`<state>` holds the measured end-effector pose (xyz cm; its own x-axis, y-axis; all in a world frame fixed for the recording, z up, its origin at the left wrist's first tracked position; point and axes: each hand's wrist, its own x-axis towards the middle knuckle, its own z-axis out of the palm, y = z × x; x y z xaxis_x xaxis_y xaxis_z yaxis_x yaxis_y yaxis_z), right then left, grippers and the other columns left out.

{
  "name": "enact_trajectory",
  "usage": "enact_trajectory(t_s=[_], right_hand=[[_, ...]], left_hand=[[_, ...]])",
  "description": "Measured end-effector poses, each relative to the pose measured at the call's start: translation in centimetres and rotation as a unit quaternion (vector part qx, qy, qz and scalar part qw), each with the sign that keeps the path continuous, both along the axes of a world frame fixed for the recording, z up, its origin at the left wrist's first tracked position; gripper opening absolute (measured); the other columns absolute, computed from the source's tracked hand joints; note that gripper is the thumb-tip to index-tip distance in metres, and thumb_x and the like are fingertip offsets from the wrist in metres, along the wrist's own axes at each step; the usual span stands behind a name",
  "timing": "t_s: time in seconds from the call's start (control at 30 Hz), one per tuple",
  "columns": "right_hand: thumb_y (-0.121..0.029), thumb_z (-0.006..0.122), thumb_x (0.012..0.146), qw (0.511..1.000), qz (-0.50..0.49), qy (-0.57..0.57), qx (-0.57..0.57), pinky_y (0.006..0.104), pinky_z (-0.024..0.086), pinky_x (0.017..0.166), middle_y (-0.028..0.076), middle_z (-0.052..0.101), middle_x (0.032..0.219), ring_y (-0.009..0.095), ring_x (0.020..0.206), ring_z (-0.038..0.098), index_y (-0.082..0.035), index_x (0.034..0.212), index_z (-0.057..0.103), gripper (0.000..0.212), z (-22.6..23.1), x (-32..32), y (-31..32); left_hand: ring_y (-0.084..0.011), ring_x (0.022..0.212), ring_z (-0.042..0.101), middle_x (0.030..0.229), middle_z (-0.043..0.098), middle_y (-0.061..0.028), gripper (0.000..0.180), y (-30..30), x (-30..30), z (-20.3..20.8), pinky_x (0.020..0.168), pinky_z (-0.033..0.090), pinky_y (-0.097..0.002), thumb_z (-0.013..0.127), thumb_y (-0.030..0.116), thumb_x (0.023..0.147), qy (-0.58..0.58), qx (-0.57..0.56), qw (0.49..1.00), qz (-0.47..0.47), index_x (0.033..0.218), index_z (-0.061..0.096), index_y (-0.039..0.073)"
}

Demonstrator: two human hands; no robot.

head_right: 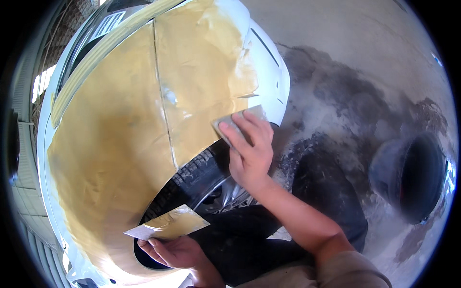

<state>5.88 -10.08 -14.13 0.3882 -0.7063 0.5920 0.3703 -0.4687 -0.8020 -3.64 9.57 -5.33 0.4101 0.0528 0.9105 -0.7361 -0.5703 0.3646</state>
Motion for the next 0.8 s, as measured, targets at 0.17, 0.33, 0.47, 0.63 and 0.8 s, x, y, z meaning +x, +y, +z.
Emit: enact_trajectory(t_s=[0.17, 0.33, 0.47, 0.63, 0.8], right_hand=[[0.005, 0.063, 0.068, 0.997, 0.063, 0.032, -0.033, 0.0441, 0.042, 0.096, 0.01, 0.066, 0.114, 0.032, 0.111, 0.059, -0.016, 0.111, 0.073, 0.049, -1.1, -2.7, 0.5], [0.007, 0.059, 0.074, 0.998, 0.027, 0.039, 0.038, 0.0391, 0.043, 0.093, 0.01, 0.067, 0.111, 0.03, 0.104, 0.061, -0.013, 0.11, 0.073, 0.043, -2.0, -2.3, -1.6], [0.007, 0.057, 0.079, 0.995, -0.007, -0.001, 0.102, 0.0355, 0.043, 0.092, 0.011, 0.067, 0.108, 0.029, 0.101, 0.062, -0.01, 0.109, 0.073, 0.038, -1.7, 0.4, -4.2], [0.007, 0.06, 0.077, 0.996, -0.007, -0.001, 0.091, 0.0352, 0.043, 0.093, 0.01, 0.066, 0.109, 0.028, 0.103, 0.061, -0.013, 0.109, 0.074, 0.04, -1.3, 2.3, -4.1], [0.007, 0.061, 0.074, 0.997, -0.016, 0.012, 0.078, 0.0379, 0.043, 0.094, 0.01, 0.065, 0.112, 0.03, 0.107, 0.06, -0.015, 0.11, 0.073, 0.044, -2.0, 1.1, -1.9]], left_hand=[[-0.0251, 0.122, 0.053, 0.129, 0.054, -0.015, 0.033, -0.6, -0.3, 0.5, 0.104, 0.042, -0.0379, 0.051, 0.013, 0.098, 0.085, -0.151, 0.98, -0.102, 0.125, 0.053, -0.005], [-0.0265, 0.12, 0.053, 0.13, 0.051, -0.0192, 0.032, 0.0, -0.2, 0.5, 0.101, 0.045, -0.0373, 0.048, 0.015, 0.099, 0.136, -0.182, 0.967, -0.113, 0.124, 0.046, -0.005], [-0.0271, 0.118, 0.054, 0.129, 0.051, -0.0184, 0.029, -0.2, -0.2, 0.3, 0.101, 0.045, -0.0384, 0.048, 0.015, 0.1, 0.129, -0.172, 0.972, -0.1, 0.121, 0.046, -0.005], [-0.0249, 0.113, 0.057, 0.122, 0.058, -0.0161, 0.027, -0.9, -0.2, 0.7, 0.1, 0.044, -0.0368, 0.048, 0.014, 0.1, 0.13, -0.178, 0.968, -0.124, 0.121, 0.051, -0.004], [-0.0256, 0.115, 0.056, 0.125, 0.055, -0.0155, 0.028, -1.4, 0.0, 0.2, 0.101, 0.043, -0.0366, 0.048, 0.015, 0.1, 0.055, -0.064, 0.996, -0.034, 0.12, 0.052, -0.006]])
